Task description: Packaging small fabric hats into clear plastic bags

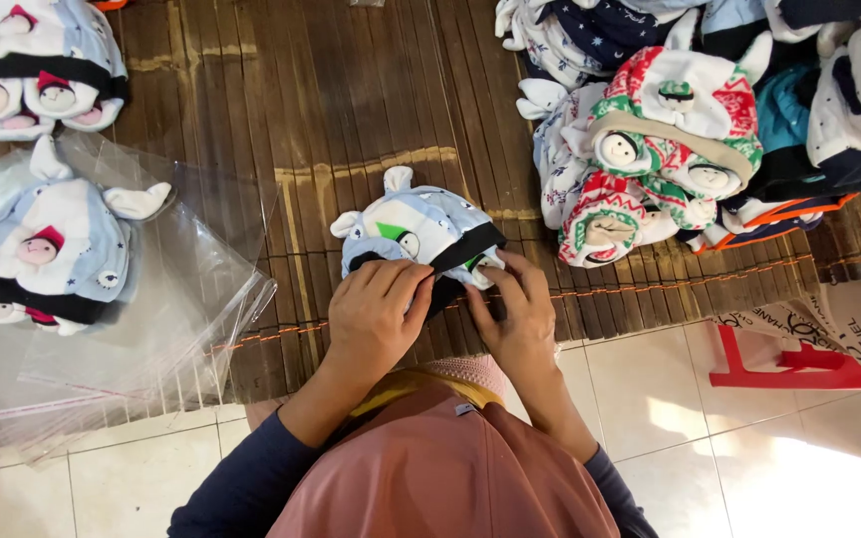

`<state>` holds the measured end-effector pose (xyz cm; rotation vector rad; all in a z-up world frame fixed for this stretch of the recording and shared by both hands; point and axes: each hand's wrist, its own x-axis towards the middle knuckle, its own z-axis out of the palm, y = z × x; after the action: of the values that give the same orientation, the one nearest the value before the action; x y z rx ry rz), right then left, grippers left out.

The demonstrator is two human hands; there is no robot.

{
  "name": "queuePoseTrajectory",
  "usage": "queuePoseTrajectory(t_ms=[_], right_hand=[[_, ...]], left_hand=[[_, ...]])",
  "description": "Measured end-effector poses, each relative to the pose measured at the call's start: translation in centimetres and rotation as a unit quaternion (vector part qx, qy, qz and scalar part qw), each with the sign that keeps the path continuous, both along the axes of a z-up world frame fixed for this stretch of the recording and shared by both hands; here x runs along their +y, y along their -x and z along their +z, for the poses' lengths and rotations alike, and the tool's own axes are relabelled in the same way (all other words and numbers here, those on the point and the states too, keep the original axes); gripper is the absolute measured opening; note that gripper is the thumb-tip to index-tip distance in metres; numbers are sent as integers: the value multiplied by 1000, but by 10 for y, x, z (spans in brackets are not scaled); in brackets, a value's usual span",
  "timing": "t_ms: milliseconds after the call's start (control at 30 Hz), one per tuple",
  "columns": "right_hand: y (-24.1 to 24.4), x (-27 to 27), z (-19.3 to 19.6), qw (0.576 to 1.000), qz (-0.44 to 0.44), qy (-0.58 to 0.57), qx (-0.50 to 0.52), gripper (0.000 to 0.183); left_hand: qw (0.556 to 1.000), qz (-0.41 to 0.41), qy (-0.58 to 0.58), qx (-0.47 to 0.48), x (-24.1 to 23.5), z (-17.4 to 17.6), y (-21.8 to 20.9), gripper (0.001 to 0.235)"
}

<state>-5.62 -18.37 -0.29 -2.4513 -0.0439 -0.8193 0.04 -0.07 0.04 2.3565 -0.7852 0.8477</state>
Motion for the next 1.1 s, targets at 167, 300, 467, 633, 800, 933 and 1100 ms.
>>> queuePoseTrajectory(t_ms=[167, 300, 467, 633, 800, 933, 1100], right_hand=[[-1, -7, 3, 999, 6, 32, -10, 27], [7, -6, 16, 1000, 12, 6, -11, 30], [8, 21, 21, 998, 51, -16, 30, 28], [-3, 48, 14, 990, 31, 98, 96, 37], [-5, 60, 16, 980, 41, 103, 164, 41], [-1, 64, 18, 983, 46, 63, 166, 37], [0, 69, 21, 988, 110, 103, 42, 21]], left_hand=[[998, -43, -22, 29, 1, -2, 7, 24], [990, -58, -9, 124, 26, 5, 20, 68], [972, 7, 22, 236, 59, 15, 31, 59], [943, 15, 110, 313, 63, 8, 29, 48], [940, 21, 107, 324, 61, 1, 33, 53], [942, 19, 114, 316, 59, 1, 33, 55], [936, 18, 132, 326, 57, -1, 31, 55]])
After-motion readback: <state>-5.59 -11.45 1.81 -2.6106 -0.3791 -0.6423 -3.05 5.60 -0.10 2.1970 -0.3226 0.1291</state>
